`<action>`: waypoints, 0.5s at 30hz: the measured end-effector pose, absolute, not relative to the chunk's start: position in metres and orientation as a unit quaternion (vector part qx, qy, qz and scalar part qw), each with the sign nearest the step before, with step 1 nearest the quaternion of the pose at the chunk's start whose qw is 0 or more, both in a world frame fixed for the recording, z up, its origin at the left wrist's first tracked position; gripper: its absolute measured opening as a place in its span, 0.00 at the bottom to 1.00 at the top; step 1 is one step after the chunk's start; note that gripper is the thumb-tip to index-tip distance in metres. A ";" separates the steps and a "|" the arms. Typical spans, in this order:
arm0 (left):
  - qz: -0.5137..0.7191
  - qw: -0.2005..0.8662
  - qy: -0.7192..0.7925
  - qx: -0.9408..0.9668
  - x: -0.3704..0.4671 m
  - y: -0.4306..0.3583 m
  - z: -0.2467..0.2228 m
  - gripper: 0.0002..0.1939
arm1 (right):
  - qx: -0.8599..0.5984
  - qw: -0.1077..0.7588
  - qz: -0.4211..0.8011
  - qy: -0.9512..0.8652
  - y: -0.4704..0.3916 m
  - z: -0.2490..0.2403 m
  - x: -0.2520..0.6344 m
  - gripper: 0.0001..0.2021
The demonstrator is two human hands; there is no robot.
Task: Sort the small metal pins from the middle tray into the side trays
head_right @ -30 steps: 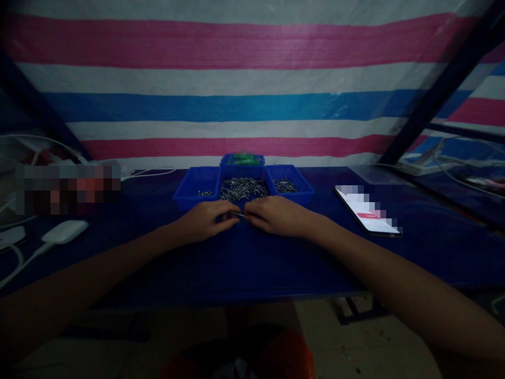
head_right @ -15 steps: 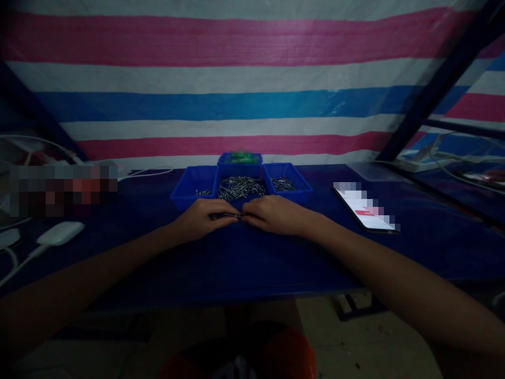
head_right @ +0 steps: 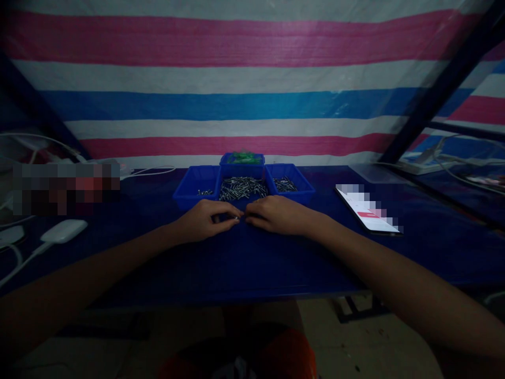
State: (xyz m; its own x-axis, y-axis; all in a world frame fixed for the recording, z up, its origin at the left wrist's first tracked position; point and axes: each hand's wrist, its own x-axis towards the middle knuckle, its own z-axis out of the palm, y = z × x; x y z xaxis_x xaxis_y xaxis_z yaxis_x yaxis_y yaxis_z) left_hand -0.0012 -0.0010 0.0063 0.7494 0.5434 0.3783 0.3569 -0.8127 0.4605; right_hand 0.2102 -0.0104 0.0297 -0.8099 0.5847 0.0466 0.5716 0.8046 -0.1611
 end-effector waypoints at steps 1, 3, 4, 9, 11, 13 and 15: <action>0.250 0.177 0.252 0.918 -0.001 -0.001 0.006 0.09 | -0.305 0.047 0.070 -0.949 -0.011 0.030 0.210 0.10; 0.241 0.166 0.267 0.918 -0.001 0.000 0.005 0.08 | -0.306 0.046 0.071 -0.948 -0.011 0.031 0.209 0.10; 0.237 0.160 0.272 0.919 -0.001 0.001 0.005 0.07 | -0.308 0.048 0.072 -0.947 -0.012 0.031 0.209 0.11; 0.221 0.136 0.271 0.927 -0.002 0.004 0.002 0.06 | -0.324 0.072 0.072 -0.941 -0.015 0.034 0.206 0.15; 0.211 0.130 0.271 0.930 -0.002 0.004 0.002 0.06 | -0.323 0.071 0.077 -0.941 -0.015 0.034 0.206 0.16; 0.207 0.129 0.276 0.930 -0.002 0.004 0.002 0.06 | -0.316 0.063 0.083 -0.943 -0.015 0.033 0.206 0.16; 0.206 0.136 0.285 0.926 -0.003 0.004 0.003 0.06 | -0.308 0.058 0.087 -0.946 -0.015 0.032 0.207 0.16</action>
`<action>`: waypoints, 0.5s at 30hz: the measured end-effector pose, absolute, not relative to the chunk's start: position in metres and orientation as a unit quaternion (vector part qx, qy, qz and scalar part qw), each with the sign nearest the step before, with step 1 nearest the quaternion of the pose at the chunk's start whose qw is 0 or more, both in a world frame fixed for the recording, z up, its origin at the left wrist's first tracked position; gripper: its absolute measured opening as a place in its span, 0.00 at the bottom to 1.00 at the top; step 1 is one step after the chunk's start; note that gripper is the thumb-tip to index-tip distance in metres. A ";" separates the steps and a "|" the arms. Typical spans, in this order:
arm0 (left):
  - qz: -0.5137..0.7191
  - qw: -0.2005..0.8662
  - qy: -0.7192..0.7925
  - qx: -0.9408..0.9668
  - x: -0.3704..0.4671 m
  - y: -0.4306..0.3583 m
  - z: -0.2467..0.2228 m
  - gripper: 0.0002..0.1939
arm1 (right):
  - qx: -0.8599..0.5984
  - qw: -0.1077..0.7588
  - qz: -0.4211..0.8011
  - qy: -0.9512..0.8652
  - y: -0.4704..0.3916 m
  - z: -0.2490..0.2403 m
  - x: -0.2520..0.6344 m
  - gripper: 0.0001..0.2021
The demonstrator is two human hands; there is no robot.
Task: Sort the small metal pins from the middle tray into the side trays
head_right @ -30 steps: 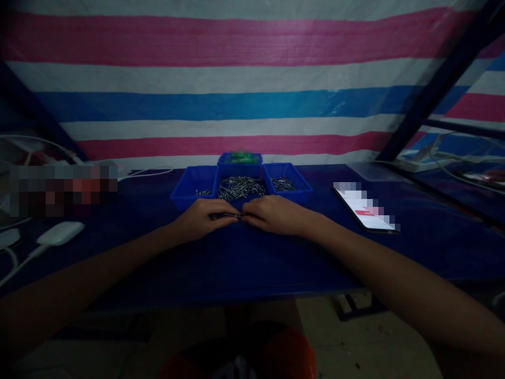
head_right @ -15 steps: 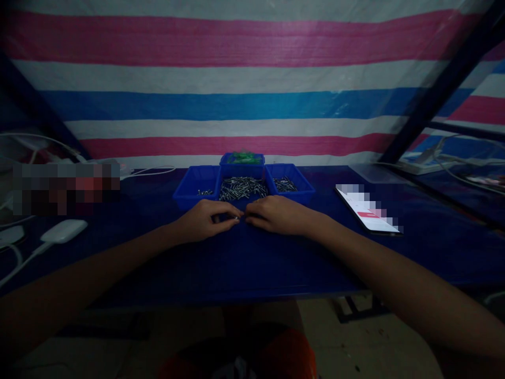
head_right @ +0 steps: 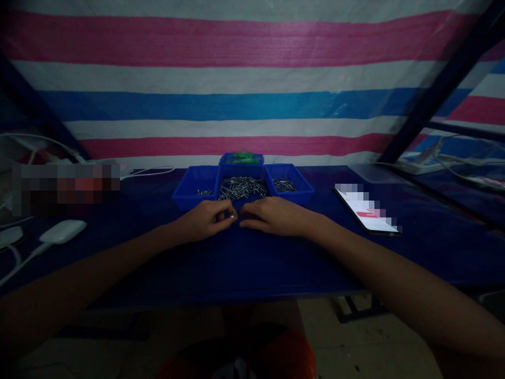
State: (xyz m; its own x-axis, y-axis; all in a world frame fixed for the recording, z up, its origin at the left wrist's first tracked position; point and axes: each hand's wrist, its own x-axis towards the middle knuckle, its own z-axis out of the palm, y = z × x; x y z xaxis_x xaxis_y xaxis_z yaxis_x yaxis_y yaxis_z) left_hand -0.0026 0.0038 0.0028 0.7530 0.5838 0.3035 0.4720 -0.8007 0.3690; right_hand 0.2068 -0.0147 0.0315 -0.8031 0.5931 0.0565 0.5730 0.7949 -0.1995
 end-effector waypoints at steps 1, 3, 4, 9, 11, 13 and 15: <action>0.204 0.141 0.289 0.925 -0.003 0.004 0.003 0.06 | -0.305 0.057 0.087 -0.947 -0.015 0.031 0.207 0.16; 0.203 0.148 0.291 0.923 -0.003 0.004 0.003 0.06 | -0.305 0.058 0.084 -0.947 -0.014 0.031 0.207 0.16; 0.204 0.149 0.289 0.923 -0.003 0.005 0.003 0.06 | -0.305 0.058 0.081 -0.947 -0.014 0.031 0.208 0.16; 0.226 0.157 0.282 0.919 -0.003 0.008 0.001 0.07 | -0.305 0.056 0.078 -0.948 -0.013 0.032 0.208 0.16; 0.229 0.155 0.281 0.919 -0.003 0.010 0.000 0.07 | -0.307 0.055 0.078 -0.947 -0.014 0.032 0.208 0.16; 0.225 0.144 0.279 0.923 -0.003 0.011 -0.001 0.08 | -0.311 0.057 0.075 -0.946 -0.014 0.032 0.208 0.16; 0.219 0.118 0.275 0.929 -0.004 0.012 -0.002 0.09 | -0.317 0.062 0.069 -0.944 -0.015 0.033 0.208 0.16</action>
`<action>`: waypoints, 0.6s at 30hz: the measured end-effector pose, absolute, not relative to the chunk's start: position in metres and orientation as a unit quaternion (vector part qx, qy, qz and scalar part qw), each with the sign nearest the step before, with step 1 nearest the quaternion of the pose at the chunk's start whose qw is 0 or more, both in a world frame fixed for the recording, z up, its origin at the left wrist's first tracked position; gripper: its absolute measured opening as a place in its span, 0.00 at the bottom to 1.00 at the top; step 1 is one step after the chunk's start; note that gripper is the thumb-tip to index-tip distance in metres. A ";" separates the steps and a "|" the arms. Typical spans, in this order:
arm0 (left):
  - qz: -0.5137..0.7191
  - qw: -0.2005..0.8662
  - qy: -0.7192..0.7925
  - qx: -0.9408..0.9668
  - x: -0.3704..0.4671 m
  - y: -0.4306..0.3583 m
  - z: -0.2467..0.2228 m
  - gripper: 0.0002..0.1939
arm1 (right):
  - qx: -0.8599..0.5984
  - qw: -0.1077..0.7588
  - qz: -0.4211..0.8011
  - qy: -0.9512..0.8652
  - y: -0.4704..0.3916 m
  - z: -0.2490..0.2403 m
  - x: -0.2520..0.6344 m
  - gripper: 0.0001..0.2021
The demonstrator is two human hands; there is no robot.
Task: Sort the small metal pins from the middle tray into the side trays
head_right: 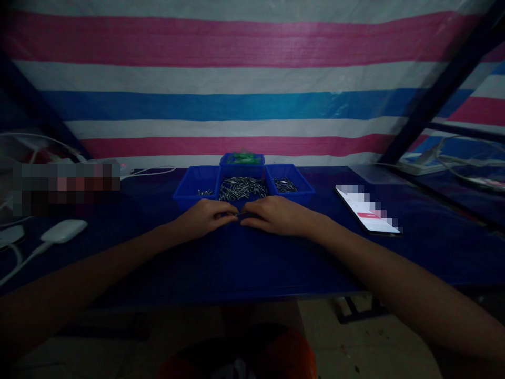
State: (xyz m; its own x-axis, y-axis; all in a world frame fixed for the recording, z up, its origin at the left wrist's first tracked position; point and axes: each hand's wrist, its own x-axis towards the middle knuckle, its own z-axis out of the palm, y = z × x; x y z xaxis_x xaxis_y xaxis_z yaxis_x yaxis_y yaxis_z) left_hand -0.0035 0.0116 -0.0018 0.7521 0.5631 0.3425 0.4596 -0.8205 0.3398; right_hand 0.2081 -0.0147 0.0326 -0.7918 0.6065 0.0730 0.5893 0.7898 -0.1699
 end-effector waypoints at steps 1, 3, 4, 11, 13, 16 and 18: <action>0.216 0.100 0.273 0.932 -0.004 0.012 -0.002 0.09 | -0.320 0.064 0.065 -0.943 -0.015 0.033 0.208 0.16; 0.209 0.062 0.270 0.938 -0.004 0.011 -0.002 0.10 | -0.326 0.064 0.058 -0.942 -0.015 0.034 0.208 0.15; 0.205 0.047 0.271 0.939 -0.004 0.011 -0.002 0.10 | -0.328 0.063 0.054 -0.941 -0.015 0.034 0.208 0.15; 0.194 0.009 0.287 0.938 -0.005 0.008 -0.001 0.11 | -0.329 0.054 0.043 -0.942 -0.012 0.033 0.209 0.13; 0.196 0.004 0.295 0.935 -0.005 0.007 -0.001 0.11 | -0.332 0.054 0.038 -0.941 -0.012 0.033 0.210 0.13; 0.190 0.003 0.315 0.930 -0.004 0.005 0.001 0.12 | -0.344 0.056 0.023 -0.937 -0.010 0.032 0.211 0.12; 0.185 0.009 0.326 0.927 -0.004 0.004 0.002 0.11 | -0.349 0.054 0.015 -0.935 -0.008 0.031 0.212 0.11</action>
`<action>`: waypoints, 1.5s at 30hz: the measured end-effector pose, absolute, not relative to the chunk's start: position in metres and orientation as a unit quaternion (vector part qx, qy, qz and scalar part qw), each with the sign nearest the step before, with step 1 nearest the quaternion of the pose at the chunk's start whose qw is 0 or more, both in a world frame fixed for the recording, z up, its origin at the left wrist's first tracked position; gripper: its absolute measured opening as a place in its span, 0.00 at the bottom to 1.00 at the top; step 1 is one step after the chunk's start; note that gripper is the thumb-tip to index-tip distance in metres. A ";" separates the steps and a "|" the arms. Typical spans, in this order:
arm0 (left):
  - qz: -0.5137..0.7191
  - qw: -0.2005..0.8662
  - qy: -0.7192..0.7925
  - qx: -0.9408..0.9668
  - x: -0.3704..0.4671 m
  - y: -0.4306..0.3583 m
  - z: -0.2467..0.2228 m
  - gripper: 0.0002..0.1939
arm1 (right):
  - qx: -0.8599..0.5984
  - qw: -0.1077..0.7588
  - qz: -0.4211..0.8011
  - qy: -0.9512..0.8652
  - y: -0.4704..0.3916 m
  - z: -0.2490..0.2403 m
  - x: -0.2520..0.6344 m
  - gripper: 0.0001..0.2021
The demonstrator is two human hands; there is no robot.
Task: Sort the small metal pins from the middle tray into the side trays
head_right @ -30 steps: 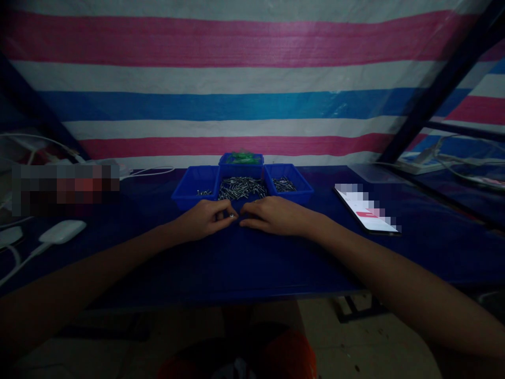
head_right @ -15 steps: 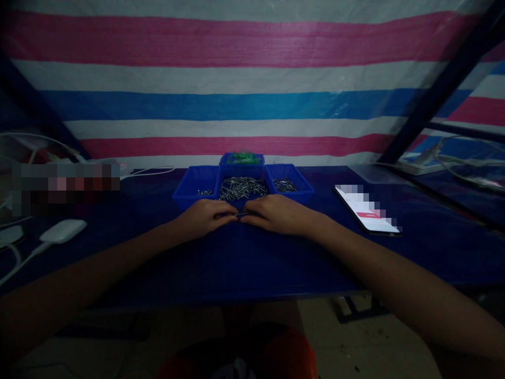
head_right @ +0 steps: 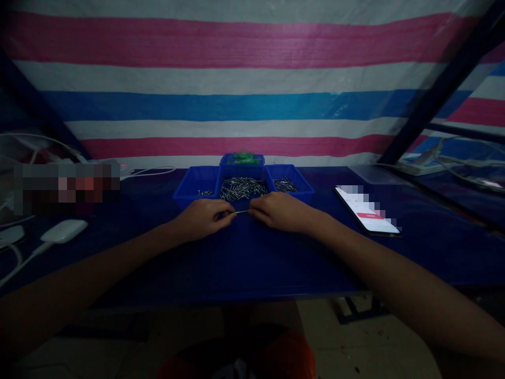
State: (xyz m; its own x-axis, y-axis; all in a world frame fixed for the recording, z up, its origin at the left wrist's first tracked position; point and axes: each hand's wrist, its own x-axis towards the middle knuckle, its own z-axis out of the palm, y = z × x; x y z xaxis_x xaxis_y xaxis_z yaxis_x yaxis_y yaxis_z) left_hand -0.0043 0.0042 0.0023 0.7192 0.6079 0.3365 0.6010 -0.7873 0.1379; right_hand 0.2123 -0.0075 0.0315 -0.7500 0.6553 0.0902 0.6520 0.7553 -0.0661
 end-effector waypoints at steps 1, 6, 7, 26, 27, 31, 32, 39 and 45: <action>0.184 0.013 0.330 0.926 -0.004 0.004 0.003 0.11 | -0.351 0.052 0.012 -0.935 -0.007 0.031 0.213 0.11; 0.182 0.024 0.338 0.923 -0.004 0.002 0.005 0.09 | -0.352 0.039 0.011 -0.935 -0.004 0.029 0.215 0.11; 0.181 0.023 0.336 0.924 -0.004 0.003 0.005 0.09 | -0.350 0.036 0.013 -0.936 -0.004 0.029 0.215 0.11; 0.178 -0.006 0.314 0.933 -0.005 0.003 0.004 0.07 | -0.337 0.026 0.034 -0.941 -0.008 0.030 0.213 0.09; 0.178 -0.007 0.318 0.931 -0.005 0.002 0.005 0.08 | -0.340 0.028 0.030 -0.940 -0.008 0.030 0.213 0.09; 0.172 -0.014 0.332 0.927 -0.003 0.001 0.006 0.12 | -0.352 0.030 0.027 -0.935 -0.009 0.031 0.212 0.10; 0.170 -0.017 0.334 0.927 -0.003 0.000 0.006 0.13 | -0.354 0.029 0.026 -0.935 -0.009 0.031 0.212 0.10; 0.154 -0.026 0.338 0.928 -0.003 0.000 0.007 0.15 | -0.355 0.036 0.022 -0.934 -0.008 0.030 0.212 0.11; 0.167 0.013 0.334 0.928 -0.003 0.001 0.005 0.10 | -0.351 0.036 0.021 -0.936 -0.008 0.030 0.213 0.10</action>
State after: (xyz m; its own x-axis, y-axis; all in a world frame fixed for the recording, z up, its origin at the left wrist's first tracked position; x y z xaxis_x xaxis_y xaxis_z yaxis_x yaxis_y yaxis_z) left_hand -0.0027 0.0011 0.0052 0.7209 0.6245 0.3006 0.6159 -0.7761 0.1355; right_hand 0.2127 -0.0076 0.0304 -0.7517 0.6574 0.0524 0.6544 0.7534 -0.0640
